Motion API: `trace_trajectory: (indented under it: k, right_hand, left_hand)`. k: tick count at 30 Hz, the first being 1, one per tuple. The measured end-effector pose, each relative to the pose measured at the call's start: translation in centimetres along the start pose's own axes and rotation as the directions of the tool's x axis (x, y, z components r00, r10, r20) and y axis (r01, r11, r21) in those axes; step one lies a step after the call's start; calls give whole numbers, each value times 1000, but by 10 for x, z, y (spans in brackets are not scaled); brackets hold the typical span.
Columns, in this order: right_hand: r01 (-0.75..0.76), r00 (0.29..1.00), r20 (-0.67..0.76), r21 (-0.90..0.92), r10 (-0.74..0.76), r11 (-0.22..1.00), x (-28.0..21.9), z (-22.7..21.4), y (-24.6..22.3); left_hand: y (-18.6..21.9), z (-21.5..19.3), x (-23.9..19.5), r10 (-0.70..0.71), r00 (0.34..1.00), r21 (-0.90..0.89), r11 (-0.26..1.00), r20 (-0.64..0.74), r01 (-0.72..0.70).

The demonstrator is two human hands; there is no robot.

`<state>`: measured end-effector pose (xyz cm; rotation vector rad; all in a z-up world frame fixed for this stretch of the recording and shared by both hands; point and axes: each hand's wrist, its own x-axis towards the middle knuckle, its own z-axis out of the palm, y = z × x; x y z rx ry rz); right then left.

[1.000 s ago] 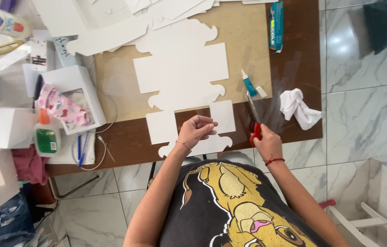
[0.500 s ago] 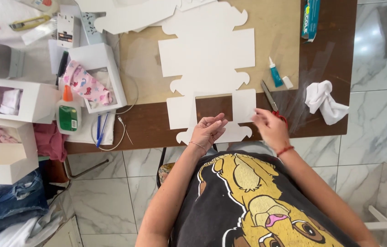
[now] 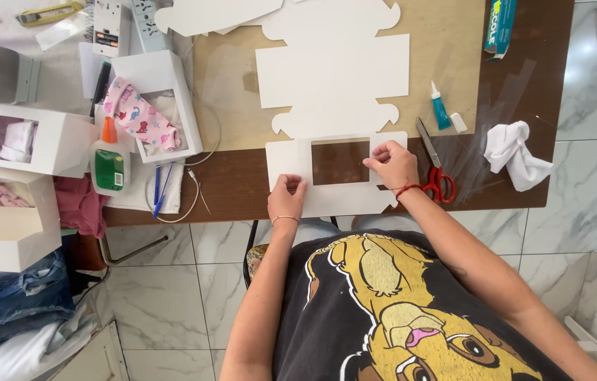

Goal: The person cuts small pieces of white paper with scissors, applies glue to the edges of a flat white cardboard box template, and presses the flaps to adhere them. The process is repeated for multiple box templates on a cluttered work table.

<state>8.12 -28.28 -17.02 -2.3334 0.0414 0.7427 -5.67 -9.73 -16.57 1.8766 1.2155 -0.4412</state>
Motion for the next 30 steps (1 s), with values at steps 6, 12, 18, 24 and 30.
trace_trajectory:
  k: [6,12,18,24,30]
  right_hand:
    - [-38,999,12,-99,39,994,4,-1,2]
    - [-48,999,-6,-97,48,994,2,0,2]
    - [-67,998,-24,-129,64,989,2,7,8]
    - [-94,995,-43,-99,90,991,1,8,8]
    - [-105,993,-51,-72,102,992,3,8,8]
  left_hand:
    - [28,-20,-13,18,999,151,988,31,-22]
    - [15,-12,-3,8,999,153,988,44,-15]
    - [17,-15,-3,-3,999,121,993,54,-4]
    - [22,-17,-8,6,999,124,992,44,-12]
    - [20,-17,-6,3,999,107,994,48,-8]
